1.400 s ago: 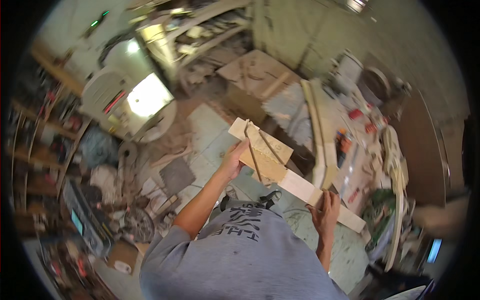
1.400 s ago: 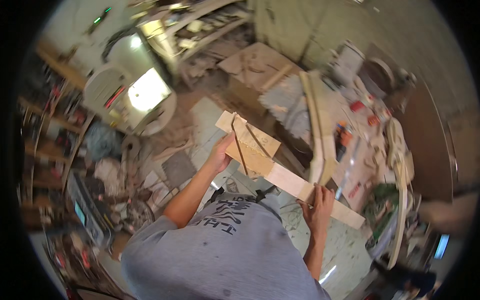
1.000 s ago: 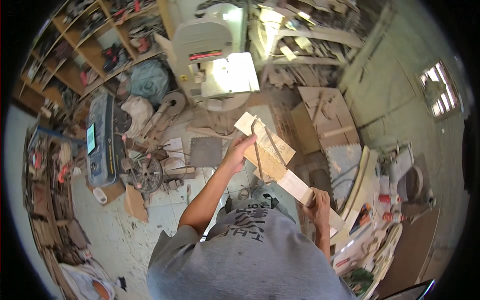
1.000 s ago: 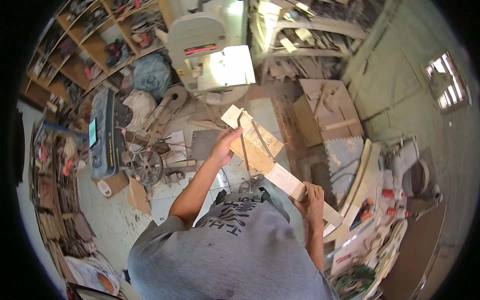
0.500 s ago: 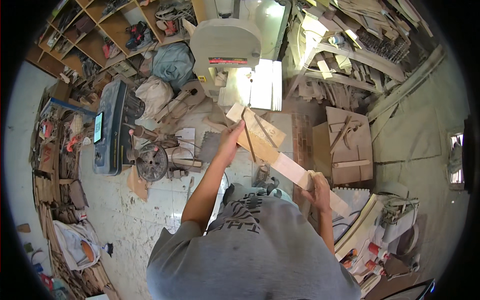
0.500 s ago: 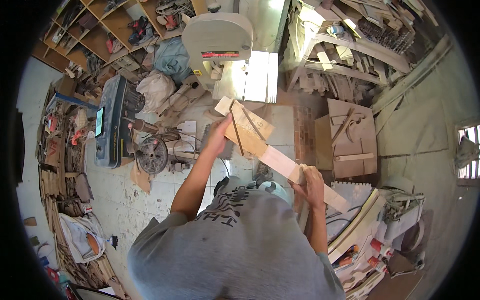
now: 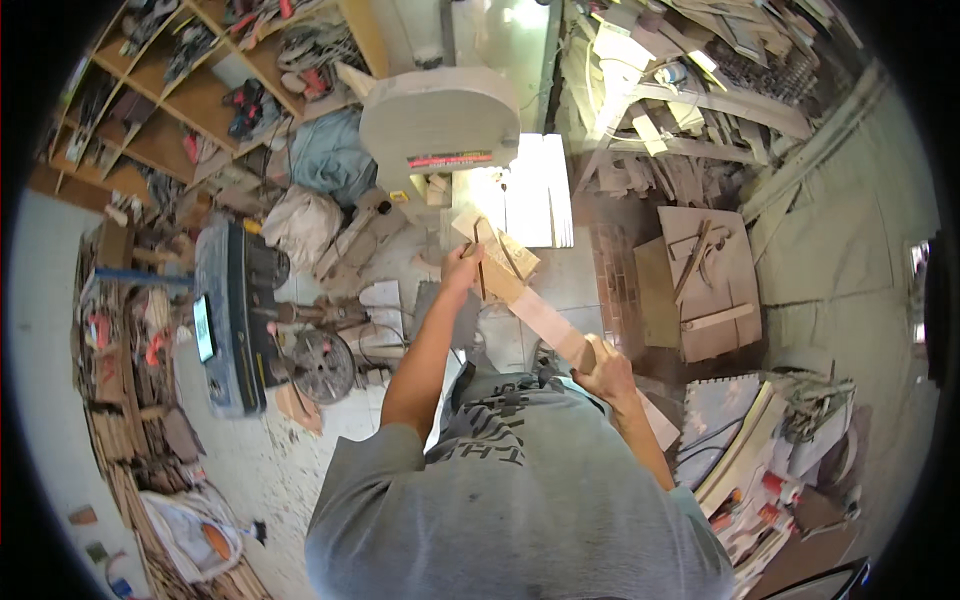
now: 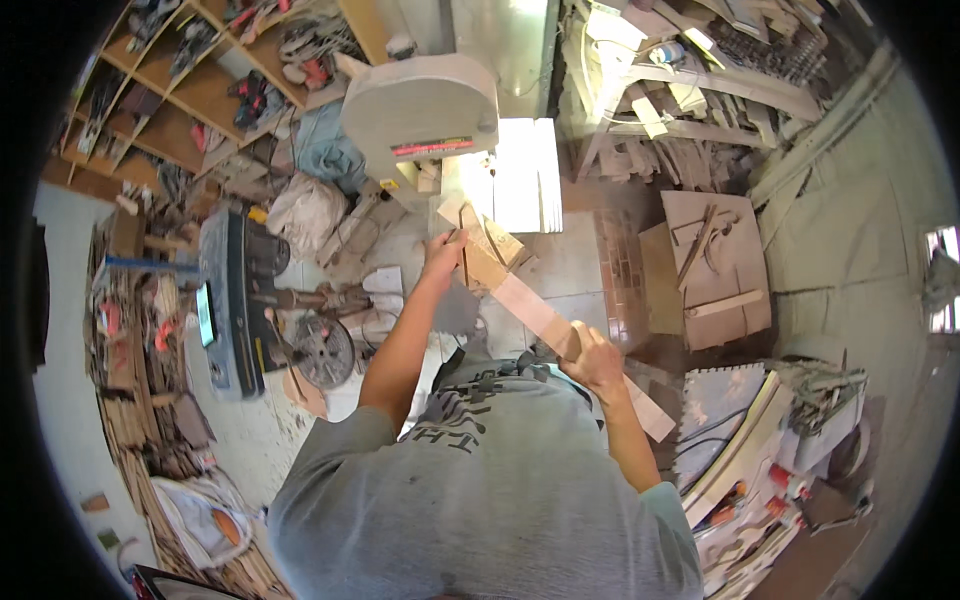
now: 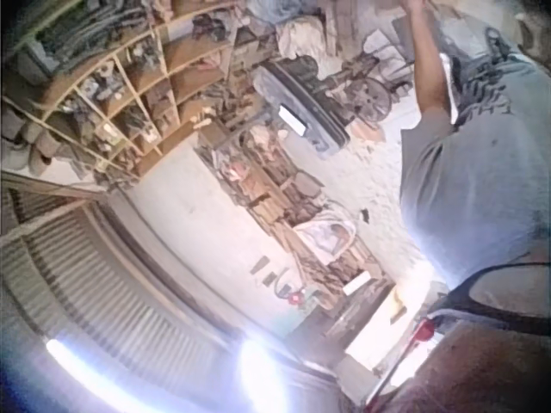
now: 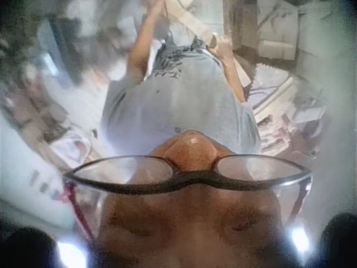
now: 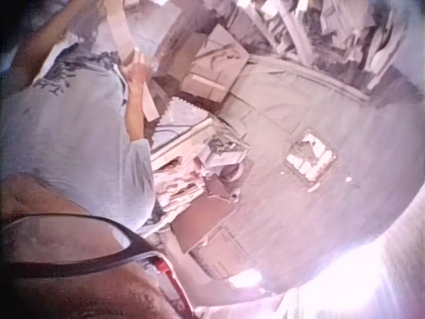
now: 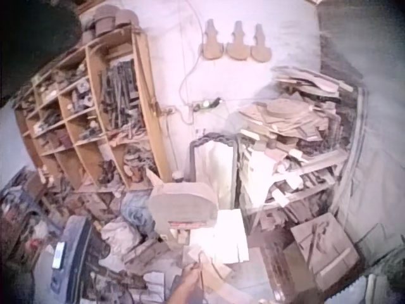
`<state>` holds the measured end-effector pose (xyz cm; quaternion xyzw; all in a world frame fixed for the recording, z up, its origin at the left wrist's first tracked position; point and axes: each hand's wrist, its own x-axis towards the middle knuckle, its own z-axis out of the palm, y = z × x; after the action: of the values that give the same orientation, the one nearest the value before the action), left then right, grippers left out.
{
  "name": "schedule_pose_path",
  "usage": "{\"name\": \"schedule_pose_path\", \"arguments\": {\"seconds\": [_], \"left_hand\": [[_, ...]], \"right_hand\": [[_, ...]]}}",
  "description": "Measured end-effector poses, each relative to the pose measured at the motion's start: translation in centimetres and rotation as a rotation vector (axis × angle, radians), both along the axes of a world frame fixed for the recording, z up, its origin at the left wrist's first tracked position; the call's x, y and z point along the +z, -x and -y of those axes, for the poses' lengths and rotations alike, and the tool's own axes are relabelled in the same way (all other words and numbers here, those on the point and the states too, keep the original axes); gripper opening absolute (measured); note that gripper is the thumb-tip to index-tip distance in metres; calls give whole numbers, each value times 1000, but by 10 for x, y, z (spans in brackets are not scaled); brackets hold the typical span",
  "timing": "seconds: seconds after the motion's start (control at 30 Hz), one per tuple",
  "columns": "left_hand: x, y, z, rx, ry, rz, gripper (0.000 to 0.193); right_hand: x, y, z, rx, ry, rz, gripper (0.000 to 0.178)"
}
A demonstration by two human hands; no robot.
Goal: The person uses a band saw to cut a curved profile into a wooden guitar neck, guiding the workpiece through the blade with both hands.
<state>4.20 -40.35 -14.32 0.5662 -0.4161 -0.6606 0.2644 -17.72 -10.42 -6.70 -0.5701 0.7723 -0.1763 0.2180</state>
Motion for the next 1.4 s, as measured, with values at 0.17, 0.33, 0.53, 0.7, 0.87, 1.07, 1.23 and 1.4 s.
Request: {"name": "schedule_pose_path", "arguments": {"seconds": [0.17,0.33,0.53,0.7,0.87,1.07,1.23,1.4], "left_hand": [[-14,-1,46,-95,144,125,43],[-3,-13,70,-234,280,303,45],[9,-17,69,-351,462,359,50],[11,-6,67,-406,529,458,54],[20,2,75,-473,695,602,58],[14,3,81,-485,725,557,62],[11,5,84,-493,709,586,63],[8,7,91,-500,744,553,62]], "right_hand": [[-11,-50,-20,-167,-10,80,64],[-37,-101,-7,-289,-1,109,68],[-46,-118,-10,-364,2,97,67],[-52,-123,-9,-415,-12,107,67],[-58,-121,6,-451,7,124,71],[-61,-116,11,-460,-37,123,71],[-60,-111,15,-460,1,117,71],[-61,-108,19,-445,27,117,71]]}}
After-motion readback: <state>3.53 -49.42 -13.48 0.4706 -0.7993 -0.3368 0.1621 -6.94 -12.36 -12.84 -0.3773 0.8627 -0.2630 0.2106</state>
